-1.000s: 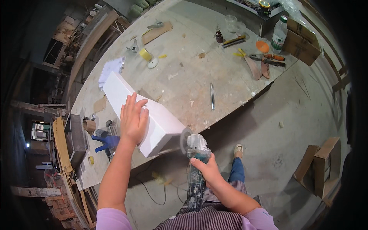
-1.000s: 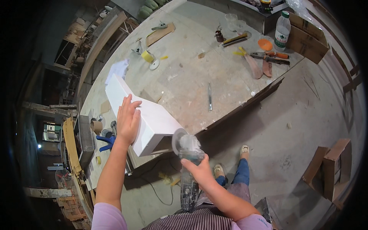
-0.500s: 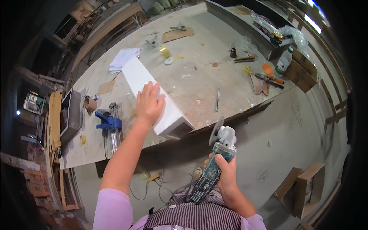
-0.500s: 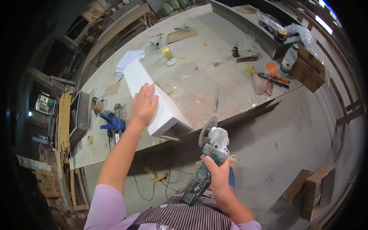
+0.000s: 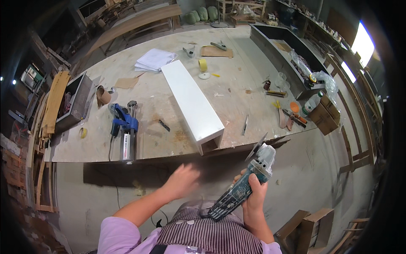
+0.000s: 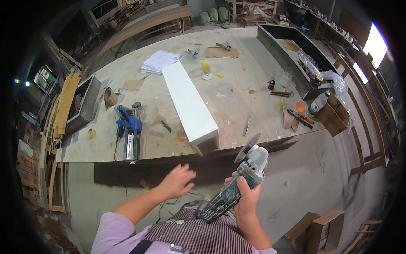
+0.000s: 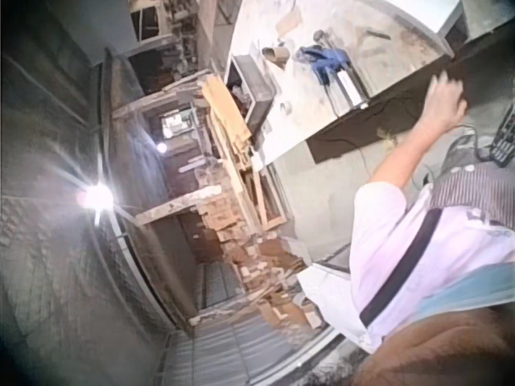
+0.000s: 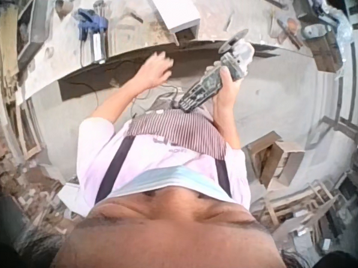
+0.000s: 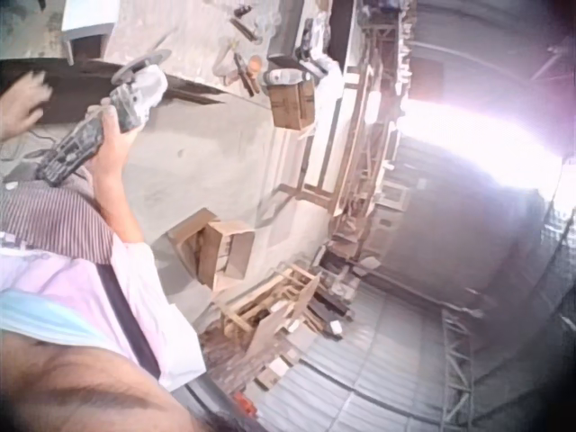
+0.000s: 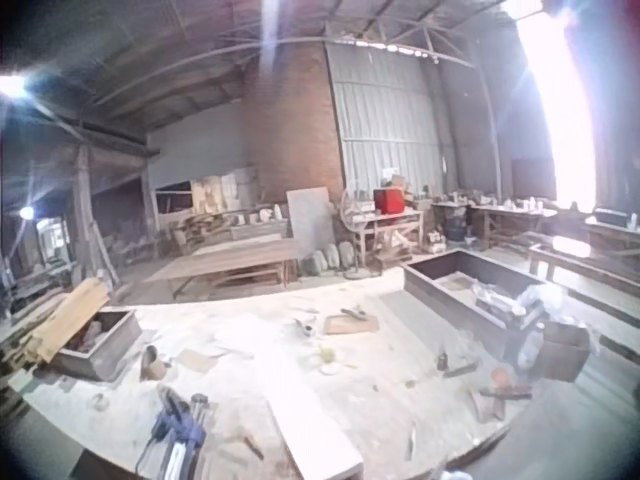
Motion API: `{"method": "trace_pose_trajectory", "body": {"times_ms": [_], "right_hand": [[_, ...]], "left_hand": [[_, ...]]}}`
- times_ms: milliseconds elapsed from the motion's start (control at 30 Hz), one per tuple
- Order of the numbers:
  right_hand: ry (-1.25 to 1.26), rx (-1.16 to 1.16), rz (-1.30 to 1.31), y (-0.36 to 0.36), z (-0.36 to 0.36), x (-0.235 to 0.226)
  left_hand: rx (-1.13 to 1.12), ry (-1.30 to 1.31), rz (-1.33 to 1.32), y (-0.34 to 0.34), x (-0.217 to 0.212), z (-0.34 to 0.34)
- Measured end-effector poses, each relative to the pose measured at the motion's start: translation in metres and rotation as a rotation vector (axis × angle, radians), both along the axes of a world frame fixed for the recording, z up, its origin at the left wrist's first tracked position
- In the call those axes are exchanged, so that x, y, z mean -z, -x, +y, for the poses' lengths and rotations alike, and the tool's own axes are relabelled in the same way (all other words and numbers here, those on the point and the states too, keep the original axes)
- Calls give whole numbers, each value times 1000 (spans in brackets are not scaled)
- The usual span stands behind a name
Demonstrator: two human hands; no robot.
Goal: The person uses an angle grinder to smooth the edges of a white rectangular stone block and then a large white countertop with an integrated sink. The person holds the objects steady with one hand while operating the grinder with the other.
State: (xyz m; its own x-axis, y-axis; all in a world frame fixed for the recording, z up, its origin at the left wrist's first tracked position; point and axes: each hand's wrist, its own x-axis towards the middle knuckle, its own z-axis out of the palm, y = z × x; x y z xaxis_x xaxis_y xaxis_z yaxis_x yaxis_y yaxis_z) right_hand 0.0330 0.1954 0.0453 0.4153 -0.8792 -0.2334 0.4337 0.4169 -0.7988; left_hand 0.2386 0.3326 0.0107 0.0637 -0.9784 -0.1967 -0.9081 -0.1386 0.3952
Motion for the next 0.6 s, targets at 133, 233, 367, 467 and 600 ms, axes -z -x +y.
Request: {"method": "trace_pose_trajectory", "body": {"times_ms": [133,233,367,467,600], "right_hand": [[26,-41,-30,-1,8,-6],[119,-16,-71,-7,9,-11],[80,64,-109,-17,5,-21],[124,84,-100,-18,7,-26],[255,79,-9,-13,11,-22]], "left_hand": [[-242,-214,815,16,16,31],[-124,63,992,38,-16,36],[-30,238,947,48,-45,38],[-174,175,886,28,-39,39],[-91,545,219,-44,-19,1]]}}
